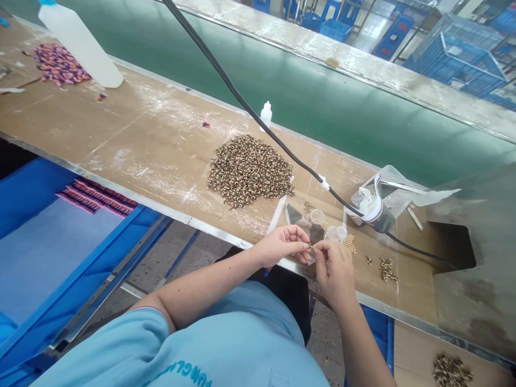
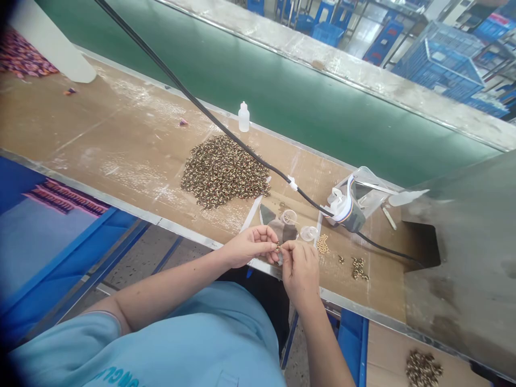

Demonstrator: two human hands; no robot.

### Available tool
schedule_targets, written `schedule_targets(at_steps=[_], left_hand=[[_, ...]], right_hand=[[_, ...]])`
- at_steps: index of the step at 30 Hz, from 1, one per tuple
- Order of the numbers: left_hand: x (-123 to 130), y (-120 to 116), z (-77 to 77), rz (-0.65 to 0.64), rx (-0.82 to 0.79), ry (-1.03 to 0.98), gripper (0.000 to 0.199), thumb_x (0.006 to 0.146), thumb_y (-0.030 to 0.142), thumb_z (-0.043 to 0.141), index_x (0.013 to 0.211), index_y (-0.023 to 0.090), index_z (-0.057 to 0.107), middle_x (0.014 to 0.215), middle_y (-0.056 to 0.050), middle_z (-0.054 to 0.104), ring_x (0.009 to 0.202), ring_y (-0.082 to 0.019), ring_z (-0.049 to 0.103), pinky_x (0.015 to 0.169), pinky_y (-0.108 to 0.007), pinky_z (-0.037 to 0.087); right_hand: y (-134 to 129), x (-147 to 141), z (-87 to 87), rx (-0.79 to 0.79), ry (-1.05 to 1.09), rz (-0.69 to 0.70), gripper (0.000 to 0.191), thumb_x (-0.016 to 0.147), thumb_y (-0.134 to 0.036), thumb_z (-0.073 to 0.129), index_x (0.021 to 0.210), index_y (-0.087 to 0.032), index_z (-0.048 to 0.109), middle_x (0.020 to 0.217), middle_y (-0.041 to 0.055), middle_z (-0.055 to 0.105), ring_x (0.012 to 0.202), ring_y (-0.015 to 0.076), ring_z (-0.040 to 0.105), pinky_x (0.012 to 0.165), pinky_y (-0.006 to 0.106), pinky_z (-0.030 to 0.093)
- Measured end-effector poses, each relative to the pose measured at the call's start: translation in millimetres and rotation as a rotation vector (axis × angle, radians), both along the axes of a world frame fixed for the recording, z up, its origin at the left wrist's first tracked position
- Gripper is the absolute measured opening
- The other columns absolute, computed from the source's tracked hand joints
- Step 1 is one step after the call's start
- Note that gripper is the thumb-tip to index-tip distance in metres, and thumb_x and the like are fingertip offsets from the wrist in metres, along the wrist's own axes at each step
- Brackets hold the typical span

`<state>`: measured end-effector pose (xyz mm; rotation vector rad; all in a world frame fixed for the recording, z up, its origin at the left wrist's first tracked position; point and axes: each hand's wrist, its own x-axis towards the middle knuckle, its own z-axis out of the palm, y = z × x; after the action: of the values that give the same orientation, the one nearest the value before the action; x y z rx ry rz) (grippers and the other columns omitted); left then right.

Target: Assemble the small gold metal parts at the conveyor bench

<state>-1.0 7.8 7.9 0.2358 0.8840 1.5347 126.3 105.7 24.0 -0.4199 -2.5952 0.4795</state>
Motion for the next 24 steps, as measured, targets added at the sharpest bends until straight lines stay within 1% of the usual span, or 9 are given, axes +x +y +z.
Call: schedule_targets(at_steps=[4,7,12,16,20,24], left_hand=[[-0.3,-0.2,0.1,0.001,-0.005,0.005,0.040,0.058,0.035,0.080,0.077,0.013,0.052,0.058,-0.005,0.068,0.054,-0.012,0.065,0.059,-0.024,0.051],[-1.0,-0.6,-0.5,-0.001,-0.010,0.008,0.039,0.059,0.034,0.080,0.076,0.013,0.052,0.057,-0.004,0.068,0.054,-0.012,0.064,0.058,-0.024,0.050],[-1.3,-1.2,-2.5,-0.029,0.013,0.008,0.041,0.058,0.035,0.081,0.076,0.013,0.051,0.057,-0.004,0.068,0.052,-0.012,0.064,0.057,-0.023,0.050],[-0.3,-0.6,-3.9,-0.030,0.004,0.036,0.042,0.058,0.036,0.081,0.077,0.012,0.052,0.057,-0.004,0.067,0.052,-0.012,0.064,0.057,-0.023,0.050],[0.7,0.8,-3.6,-0.010,-0.004,0.060,0.042,0.058,0.037,0.080,0.077,0.013,0.052,0.058,-0.003,0.067,0.054,-0.012,0.064,0.058,-0.024,0.050],[1.8,1.8,-2.6,0.034,0.022,0.110,0.040,0.060,0.038,0.079,0.076,0.013,0.052,0.058,-0.001,0.066,0.054,-0.010,0.062,0.061,-0.023,0.049]], right_hand=[[-3.4,-0.7,0.0,-0.100,-0.009,-0.062,0.015,0.091,-0.027,0.043,0.080,-0.022,0.052,0.073,0.0001,0.060,0.069,0.0152,0.054,0.065,0.028,0.039],[-3.7,-0.2,0.5,-0.129,-0.012,-0.073,0.014,0.091,-0.027,0.043,0.081,-0.022,0.052,0.074,0.0002,0.060,0.069,0.0151,0.055,0.064,0.027,0.039],[0.7,1.3,0.6,-0.091,-0.025,0.023,0.015,0.091,-0.024,0.042,0.080,-0.022,0.052,0.074,0.0003,0.059,0.071,0.0147,0.055,0.065,0.027,0.040],[1.9,0.8,0.9,-0.054,0.000,0.051,0.016,0.091,-0.021,0.041,0.078,-0.022,0.051,0.072,0.0002,0.059,0.069,0.0142,0.054,0.065,0.027,0.039],[0.9,1.0,1.2,-0.024,0.033,0.020,0.015,0.091,-0.022,0.043,0.080,-0.021,0.053,0.074,0.0001,0.061,0.070,0.0139,0.055,0.067,0.027,0.040],[-1.7,6.3,-1.9,-0.032,0.109,-0.071,0.010,0.089,-0.023,0.050,0.084,-0.022,0.058,0.078,0.0004,0.063,0.070,0.0134,0.056,0.068,0.027,0.043]])
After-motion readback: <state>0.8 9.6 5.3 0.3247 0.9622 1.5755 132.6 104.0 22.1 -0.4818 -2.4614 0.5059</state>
